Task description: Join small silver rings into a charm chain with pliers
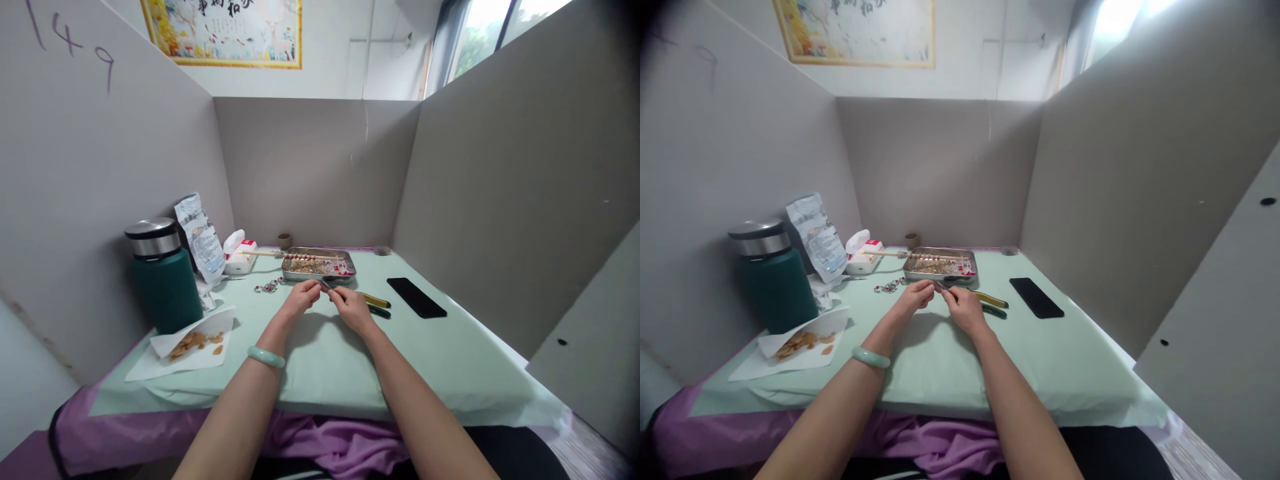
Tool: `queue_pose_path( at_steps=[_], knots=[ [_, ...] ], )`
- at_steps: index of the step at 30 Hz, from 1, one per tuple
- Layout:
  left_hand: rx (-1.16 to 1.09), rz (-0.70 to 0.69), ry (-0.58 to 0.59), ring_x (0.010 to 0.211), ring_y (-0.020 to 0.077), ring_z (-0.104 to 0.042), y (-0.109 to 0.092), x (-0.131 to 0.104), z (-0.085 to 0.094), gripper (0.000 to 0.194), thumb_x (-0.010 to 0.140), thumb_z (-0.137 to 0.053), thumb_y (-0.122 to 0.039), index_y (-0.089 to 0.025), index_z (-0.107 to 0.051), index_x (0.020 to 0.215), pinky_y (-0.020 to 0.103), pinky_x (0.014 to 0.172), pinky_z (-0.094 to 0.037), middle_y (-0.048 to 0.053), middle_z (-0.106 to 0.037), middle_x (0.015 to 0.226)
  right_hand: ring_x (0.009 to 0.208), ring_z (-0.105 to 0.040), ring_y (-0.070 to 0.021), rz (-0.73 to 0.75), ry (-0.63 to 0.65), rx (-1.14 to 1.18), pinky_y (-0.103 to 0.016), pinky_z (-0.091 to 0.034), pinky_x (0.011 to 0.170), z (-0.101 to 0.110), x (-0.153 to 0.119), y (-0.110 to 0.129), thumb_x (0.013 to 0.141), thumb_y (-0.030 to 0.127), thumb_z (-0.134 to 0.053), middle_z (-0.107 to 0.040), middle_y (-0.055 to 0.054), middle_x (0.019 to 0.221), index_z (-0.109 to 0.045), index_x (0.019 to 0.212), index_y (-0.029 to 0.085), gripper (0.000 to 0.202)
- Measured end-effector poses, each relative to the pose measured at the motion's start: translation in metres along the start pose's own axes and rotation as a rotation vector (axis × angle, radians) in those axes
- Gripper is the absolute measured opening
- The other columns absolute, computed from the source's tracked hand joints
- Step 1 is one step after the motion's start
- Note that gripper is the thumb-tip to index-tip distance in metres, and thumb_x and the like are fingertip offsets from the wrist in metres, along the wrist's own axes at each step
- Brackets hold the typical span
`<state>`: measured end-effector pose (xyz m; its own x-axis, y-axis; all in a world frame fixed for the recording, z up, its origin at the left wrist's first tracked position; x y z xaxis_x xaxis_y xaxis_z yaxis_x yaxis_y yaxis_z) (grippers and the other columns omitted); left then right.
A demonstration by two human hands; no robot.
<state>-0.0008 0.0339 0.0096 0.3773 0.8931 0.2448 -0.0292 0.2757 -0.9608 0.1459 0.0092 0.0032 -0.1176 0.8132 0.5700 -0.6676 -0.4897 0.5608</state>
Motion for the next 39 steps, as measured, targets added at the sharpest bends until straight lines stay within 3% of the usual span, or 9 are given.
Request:
queue_pose_path(
  at_steps=[12, 22, 31, 39],
  knots=[
    [0.032, 0.049, 0.024, 0.043, 0.005, -0.023, -0.0035, -0.0027, -0.0013, 0.031, 0.069, -0.053, -0.046, -0.015, -0.051, 0.067, 0.021, 0.042, -0.015, -0.006, -0.031, 0.049, 0.07, -0.055, -0.0149, 0.071, -0.041, -0.14, -0.023, -0.035, 0.065, 0.0022, -0.0031, 0.0044, 0.09, 0.038, -0.038, -0.063, -0.004, 0.074, -0.062, 0.075, 0.019, 0.034],
    [0.015, 0.022, 0.007, 0.044, 0.0059, -0.024, -0.0097, -0.005, -0.0029, 0.025, 0.072, -0.051, -0.04, -0.015, -0.055, 0.072, 0.022, 0.043, -0.016, -0.006, -0.031, 0.05, 0.071, -0.056, -0.015, 0.073, -0.062, -0.181, -0.023, -0.035, 0.066, 0.0009, -0.0028, 0.0016, 0.091, 0.037, -0.038, -0.063, -0.003, 0.075, -0.062, 0.078, 0.02, 0.032],
    [0.062, -0.034, 0.013, 0.044, 0.0055, -0.026, -0.0051, -0.0038, -0.0023, 0.036, 0.076, -0.05, -0.049, -0.014, -0.054, 0.069, 0.021, 0.043, -0.017, -0.005, -0.034, 0.049, 0.072, -0.056, -0.0148, 0.089, -0.045, -0.178, -0.023, -0.035, 0.067, 0.0009, -0.0036, 0.0037, 0.091, 0.036, -0.038, -0.063, -0.004, 0.077, -0.061, 0.077, 0.02, 0.031],
    [-0.059, -0.044, 0.012, 0.044, 0.0056, -0.022, -0.0034, -0.0022, -0.0037, 0.035, 0.077, -0.05, -0.049, -0.015, -0.054, 0.079, 0.021, 0.043, -0.016, -0.007, -0.031, 0.051, 0.067, -0.053, -0.0142, 0.054, -0.072, -0.09, -0.023, -0.033, 0.061, 0.0009, -0.0008, -0.0014, 0.09, 0.038, -0.038, -0.06, -0.002, 0.069, -0.057, 0.07, 0.019, 0.034]
  ],
)
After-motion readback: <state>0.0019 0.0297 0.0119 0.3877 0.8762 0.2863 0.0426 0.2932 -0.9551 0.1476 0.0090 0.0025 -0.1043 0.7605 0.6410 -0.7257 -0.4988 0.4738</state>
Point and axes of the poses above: each hand's wrist, its own x-axis towards the middle knuckle, its own z-axis out of the back of the hand, y = z × x, the point moved 3 cm from there along x, towards the middle knuckle
